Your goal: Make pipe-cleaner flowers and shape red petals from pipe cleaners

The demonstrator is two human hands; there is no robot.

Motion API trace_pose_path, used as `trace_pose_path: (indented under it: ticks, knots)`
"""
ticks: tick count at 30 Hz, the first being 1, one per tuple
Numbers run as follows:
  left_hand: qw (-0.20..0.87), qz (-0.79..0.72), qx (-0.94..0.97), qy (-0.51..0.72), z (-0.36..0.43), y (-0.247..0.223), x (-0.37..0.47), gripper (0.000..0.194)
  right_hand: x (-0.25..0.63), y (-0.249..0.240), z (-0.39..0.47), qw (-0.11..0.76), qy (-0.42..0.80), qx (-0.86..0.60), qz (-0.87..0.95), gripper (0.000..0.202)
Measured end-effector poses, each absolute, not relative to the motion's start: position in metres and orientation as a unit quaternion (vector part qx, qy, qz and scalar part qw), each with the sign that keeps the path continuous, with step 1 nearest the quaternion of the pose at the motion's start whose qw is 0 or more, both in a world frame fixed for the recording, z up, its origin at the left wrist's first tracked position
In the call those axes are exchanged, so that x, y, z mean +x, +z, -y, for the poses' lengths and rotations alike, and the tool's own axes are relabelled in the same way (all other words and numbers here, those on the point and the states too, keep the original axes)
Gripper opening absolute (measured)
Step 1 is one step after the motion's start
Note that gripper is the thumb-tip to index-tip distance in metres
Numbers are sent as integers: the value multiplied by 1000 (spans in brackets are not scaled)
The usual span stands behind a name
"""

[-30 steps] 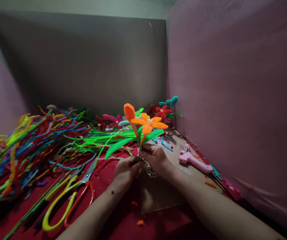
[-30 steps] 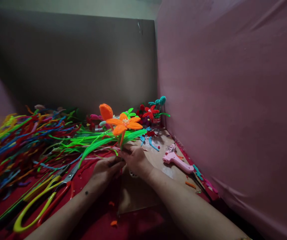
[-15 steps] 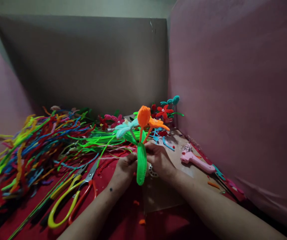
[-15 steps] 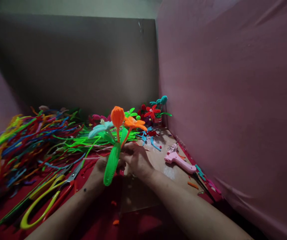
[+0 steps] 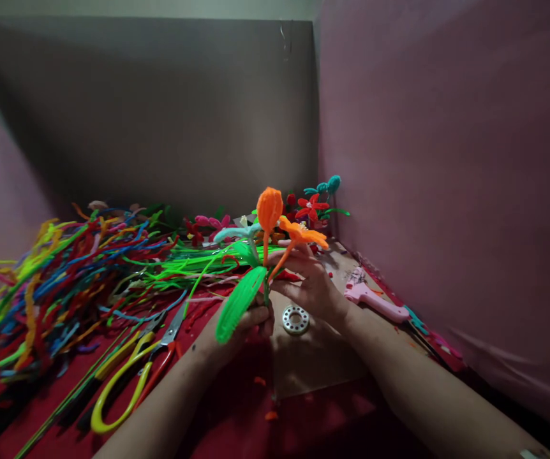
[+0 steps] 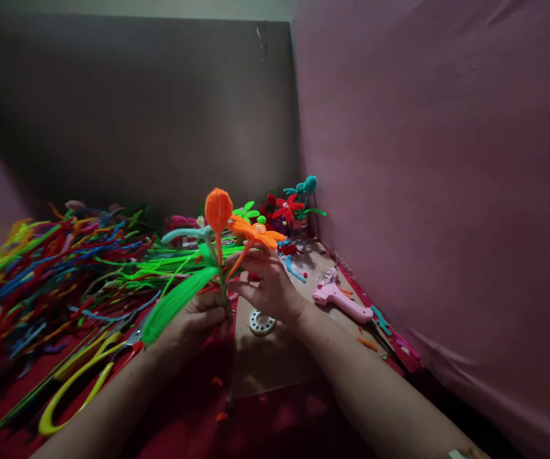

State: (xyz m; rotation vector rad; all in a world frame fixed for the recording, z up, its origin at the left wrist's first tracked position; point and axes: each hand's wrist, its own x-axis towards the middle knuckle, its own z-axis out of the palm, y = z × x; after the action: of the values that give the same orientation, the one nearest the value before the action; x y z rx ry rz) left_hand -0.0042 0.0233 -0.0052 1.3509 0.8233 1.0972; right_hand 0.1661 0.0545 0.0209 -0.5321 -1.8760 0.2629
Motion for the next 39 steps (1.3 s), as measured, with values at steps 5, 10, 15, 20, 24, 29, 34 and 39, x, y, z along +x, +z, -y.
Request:
trace_pose_path:
  ticks: [5,10,15,20,24,29,34,39]
  knots:
    - [581,-360,593,425,-24,-8,-6,16,167,19,-57,583,103,-218,776,17]
    - [554,-375,606,431,-23,-13,-2,18,165,20,-56,604,140,-237,748,7]
    - [525,-396,611,441,-20,-11,3,21,166,18,-57,594,138,-265,747,10]
    - [488,-435,609,450,-16,-5,10,23,165,14,-58,588,130,-286,745,11]
    - [538,-412,580,453,-16,-5,12,22,164,14,-59,568,115,-304,756,13]
    - [630,-336,514,476,-20,-9,5,16,167,17,-54,629,47,-299,716,30]
    - [668,-278,475,501,-23,-7,-5,18,173,13,-58,700,132,-351,608,33]
    - [661,-281,482,503,-22,-2,-6,20,167,7,-69,694,122,-371,605,46]
